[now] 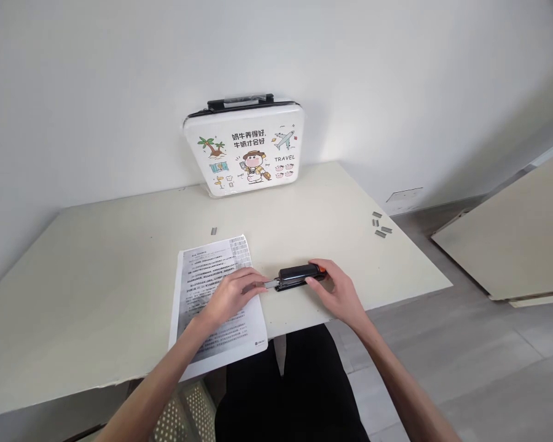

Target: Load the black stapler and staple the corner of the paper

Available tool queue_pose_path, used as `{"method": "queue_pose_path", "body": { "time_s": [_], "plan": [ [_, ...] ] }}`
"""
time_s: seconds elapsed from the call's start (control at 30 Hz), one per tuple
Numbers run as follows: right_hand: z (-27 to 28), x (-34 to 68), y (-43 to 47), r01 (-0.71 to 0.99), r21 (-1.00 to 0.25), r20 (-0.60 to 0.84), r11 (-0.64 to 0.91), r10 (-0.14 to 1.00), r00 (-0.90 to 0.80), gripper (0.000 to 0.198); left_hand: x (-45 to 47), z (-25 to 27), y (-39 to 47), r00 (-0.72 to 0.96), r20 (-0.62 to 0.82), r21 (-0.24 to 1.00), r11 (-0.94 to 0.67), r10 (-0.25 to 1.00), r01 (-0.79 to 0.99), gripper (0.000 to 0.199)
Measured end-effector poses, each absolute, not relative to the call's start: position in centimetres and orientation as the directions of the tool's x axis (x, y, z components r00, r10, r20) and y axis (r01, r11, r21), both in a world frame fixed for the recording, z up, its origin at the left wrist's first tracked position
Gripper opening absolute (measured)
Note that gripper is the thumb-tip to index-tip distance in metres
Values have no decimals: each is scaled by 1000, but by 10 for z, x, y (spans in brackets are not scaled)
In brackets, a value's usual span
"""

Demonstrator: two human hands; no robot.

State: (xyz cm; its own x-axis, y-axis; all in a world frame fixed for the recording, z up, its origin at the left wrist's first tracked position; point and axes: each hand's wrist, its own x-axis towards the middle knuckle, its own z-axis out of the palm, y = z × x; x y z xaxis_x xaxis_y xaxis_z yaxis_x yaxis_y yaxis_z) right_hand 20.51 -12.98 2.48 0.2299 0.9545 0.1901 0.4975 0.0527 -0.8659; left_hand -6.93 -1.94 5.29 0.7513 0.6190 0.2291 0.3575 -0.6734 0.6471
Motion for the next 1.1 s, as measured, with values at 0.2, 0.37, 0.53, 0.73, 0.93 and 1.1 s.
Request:
{"method": "queue_pose_path", "body": {
  "time_s": [0.2,0.37,0.53,0.73,0.93,1.1],
  "plan": [
    [28,213,-132,485,-867,191,112,975,116,34,-56,55,-5,843,219,696,-684,491,218,24],
    [31,216,-134,475,-875,135,94,989,53,35,-35,55,14,881,144,773,-607,451,185,29],
    [34,219,-134,458,-883,129,104,991,23,37,-20,53,31,907,34,812,-541,419,219,34],
    [33,217,-132,472,-872,164,129,986,32,35,-20,56,27,906,68,756,-614,418,226,29],
    [30,213,-135,479,-870,165,118,985,57,33,-74,71,-13,781,218,533,-742,586,408,36],
    [26,213,-137,475,-873,146,107,988,45,32,-138,80,-74,786,-32,376,-721,617,581,86]
  ]
}}
